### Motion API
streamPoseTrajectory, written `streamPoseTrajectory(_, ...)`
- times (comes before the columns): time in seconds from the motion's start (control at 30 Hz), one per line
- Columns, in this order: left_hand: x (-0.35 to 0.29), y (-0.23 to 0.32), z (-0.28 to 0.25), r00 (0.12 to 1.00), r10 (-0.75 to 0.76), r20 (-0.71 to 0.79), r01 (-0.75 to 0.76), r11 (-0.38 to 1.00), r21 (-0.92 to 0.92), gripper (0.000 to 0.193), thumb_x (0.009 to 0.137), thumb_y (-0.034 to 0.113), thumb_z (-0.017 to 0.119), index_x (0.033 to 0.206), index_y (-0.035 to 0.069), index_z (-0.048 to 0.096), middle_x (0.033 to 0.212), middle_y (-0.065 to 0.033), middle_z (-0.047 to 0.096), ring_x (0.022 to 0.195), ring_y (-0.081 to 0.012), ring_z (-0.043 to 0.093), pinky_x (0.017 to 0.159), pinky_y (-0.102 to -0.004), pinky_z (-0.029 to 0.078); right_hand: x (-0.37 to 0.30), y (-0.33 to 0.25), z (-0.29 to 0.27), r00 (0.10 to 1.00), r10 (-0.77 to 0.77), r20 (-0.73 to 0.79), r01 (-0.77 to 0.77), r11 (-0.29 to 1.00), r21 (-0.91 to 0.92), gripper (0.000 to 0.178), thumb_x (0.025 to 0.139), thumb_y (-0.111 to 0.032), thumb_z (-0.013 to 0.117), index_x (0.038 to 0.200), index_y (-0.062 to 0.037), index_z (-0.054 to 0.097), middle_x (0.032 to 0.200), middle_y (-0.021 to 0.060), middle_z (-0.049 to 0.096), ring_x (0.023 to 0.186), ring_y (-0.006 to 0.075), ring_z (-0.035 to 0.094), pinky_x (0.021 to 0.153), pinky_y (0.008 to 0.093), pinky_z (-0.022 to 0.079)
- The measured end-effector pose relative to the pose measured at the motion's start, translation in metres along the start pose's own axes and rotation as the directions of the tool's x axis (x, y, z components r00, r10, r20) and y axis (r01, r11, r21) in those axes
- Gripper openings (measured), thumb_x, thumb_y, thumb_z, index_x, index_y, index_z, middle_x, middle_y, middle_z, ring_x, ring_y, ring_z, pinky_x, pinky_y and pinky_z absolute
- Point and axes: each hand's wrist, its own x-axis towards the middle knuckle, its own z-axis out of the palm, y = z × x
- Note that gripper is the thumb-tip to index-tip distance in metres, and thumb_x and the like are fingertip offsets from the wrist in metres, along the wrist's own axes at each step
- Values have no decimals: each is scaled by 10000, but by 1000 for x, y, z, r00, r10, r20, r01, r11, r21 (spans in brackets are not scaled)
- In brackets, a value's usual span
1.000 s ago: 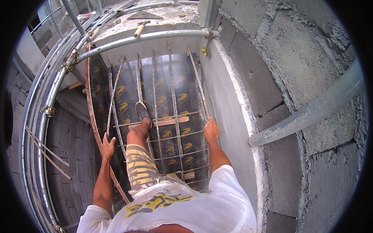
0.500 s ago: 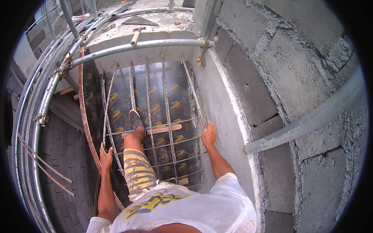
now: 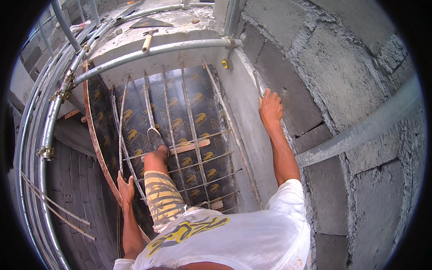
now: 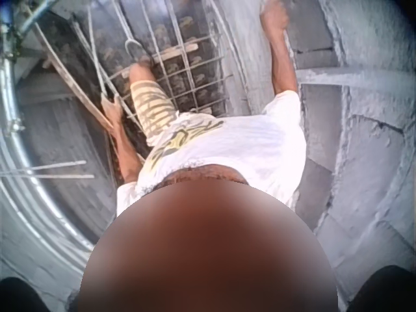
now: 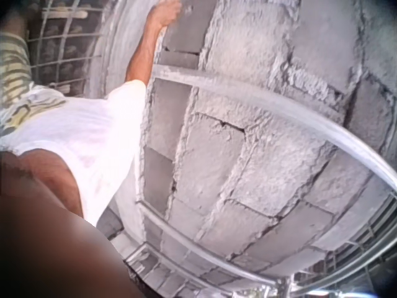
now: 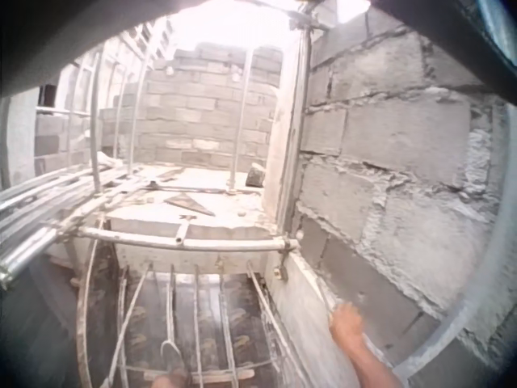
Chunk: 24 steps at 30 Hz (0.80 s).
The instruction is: The person works on a spiral rebar cage, using pliers to bend and twist wire ties around intersecting rebar rods. They repeatedly position the rods, secure them with wire, and adjust the cage structure while standing on the spiral framework.
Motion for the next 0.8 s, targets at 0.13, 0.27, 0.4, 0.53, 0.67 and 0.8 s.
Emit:
streamPoseTrajectory(0.13, 0, 4, 0, 998, 48, -41, -48, 999, -8, 749, 947, 313, 683, 1553, 46, 331, 1487, -221, 458, 1247, -378, 561, 1055, -442, 441, -12, 4, 22, 971, -109, -212, 100, 994, -53, 91, 953, -186, 589, 990, -104, 576, 917, 101, 577, 938, 306, 603, 728, 438, 567)
streamPoseTrajectory(0.27, 2, 7, -1, 1000, -1, -10, 0, 999, -54, 725, 952, 274, 680, 1543, 27, 341, 1501, -207, 445, 1250, -357, 565, 1053, -419, 457, -17, 8, 35, 950, -154, -270, 158, 987, -4, 60, 896, -87, 574, 947, -119, 573, 910, 74, 576, 896, 278, 593, 757, 418, 519)
streamPoseTrajectory(0.4, 1, 7, -3, 999, 39, -3, -39, 999, -33, 727, 964, 295, 669, 1539, 4, 334, 1528, -216, 411, 1288, -357, 537, 1070, -404, 456, -7, 15, 31, 955, -73, -287, 69, 997, -21, 46, 904, -77, 565, 930, -114, 564, 913, 85, 578, 878, 284, 599, 748, 416, 520)
streamPoseTrajectory(0.53, 0, 7, -3, 999, 31, -13, -32, 999, -25, 730, 966, 318, 665, 1544, 17, 335, 1511, -210, 430, 1223, -345, 585, 1037, -414, 465, 6, 15, 21, 954, -25, -298, 30, 999, 12, 71, 901, -79, 573, 966, -105, 577, 927, 108, 563, 884, 297, 600, 719, 406, 556)
streamPoseTrajectory(0.67, 2, 5, -2, 1000, -4, -8, 4, 1000, -30, 728, 965, 334, 664, 1545, 33, 344, 1490, -200, 453, 1172, -338, 619, 1008, -433, 472, 8, 10, 21, 967, -26, -254, 20, 999, -29, 138, 911, -79, 572, 1047, -94, 588, 981, 127, 559, 944, 321, 601, 725, 416, 564)
streamPoseTrajectory(0.8, 3, 1, -1, 999, 21, -37, -24, 998, -65, 721, 960, 339, 664, 1542, 45, 356, 1473, -196, 474, 1151, -332, 632, 999, -443, 475, -1, 5, 31, 976, -32, -217, 13, 996, -87, 198, 910, -97, 579, 1103, -70, 609, 1067, 109, 575, 1083, 305, 576, 861, 408, 525)
